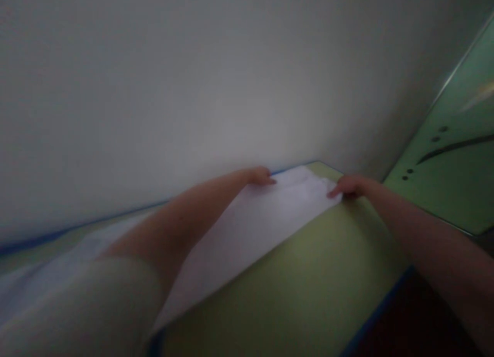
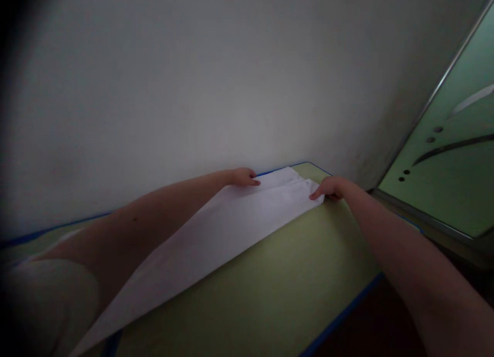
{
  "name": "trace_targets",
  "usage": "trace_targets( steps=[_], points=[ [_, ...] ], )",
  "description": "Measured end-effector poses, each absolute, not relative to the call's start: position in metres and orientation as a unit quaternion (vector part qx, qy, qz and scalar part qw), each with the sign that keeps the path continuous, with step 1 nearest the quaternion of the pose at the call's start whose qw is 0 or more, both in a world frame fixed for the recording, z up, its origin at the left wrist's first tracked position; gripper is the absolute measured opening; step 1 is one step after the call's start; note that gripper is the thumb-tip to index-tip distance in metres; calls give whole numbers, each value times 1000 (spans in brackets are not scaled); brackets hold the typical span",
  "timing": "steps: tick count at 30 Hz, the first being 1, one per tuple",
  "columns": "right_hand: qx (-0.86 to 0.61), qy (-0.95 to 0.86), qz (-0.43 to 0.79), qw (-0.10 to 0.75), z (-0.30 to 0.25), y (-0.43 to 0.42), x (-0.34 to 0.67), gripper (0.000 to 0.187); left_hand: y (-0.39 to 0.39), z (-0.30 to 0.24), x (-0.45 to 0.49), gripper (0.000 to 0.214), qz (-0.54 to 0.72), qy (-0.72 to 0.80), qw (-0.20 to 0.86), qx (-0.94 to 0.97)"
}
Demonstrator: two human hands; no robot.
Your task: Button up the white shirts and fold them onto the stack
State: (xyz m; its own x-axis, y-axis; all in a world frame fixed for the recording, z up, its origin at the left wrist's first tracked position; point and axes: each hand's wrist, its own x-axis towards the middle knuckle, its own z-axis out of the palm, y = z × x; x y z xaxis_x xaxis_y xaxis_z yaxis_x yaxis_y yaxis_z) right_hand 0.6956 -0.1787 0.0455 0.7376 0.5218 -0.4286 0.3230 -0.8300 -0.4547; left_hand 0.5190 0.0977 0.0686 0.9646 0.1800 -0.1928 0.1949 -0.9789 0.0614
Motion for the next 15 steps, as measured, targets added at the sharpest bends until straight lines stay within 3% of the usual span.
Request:
trace_targets(
  steps=[5,10,15],
  points=[
    [-867,-237,281,336,70,-175,625,16,81,78,543,59,-59,91,81,991],
    [-836,-223,201,459,84,-166,571,22,69,91,554,56,-46,74,124,988],
    [-765,-238,157,577,88,-170,566,26,67,118,565,39,-55,62,269,959]
  ],
)
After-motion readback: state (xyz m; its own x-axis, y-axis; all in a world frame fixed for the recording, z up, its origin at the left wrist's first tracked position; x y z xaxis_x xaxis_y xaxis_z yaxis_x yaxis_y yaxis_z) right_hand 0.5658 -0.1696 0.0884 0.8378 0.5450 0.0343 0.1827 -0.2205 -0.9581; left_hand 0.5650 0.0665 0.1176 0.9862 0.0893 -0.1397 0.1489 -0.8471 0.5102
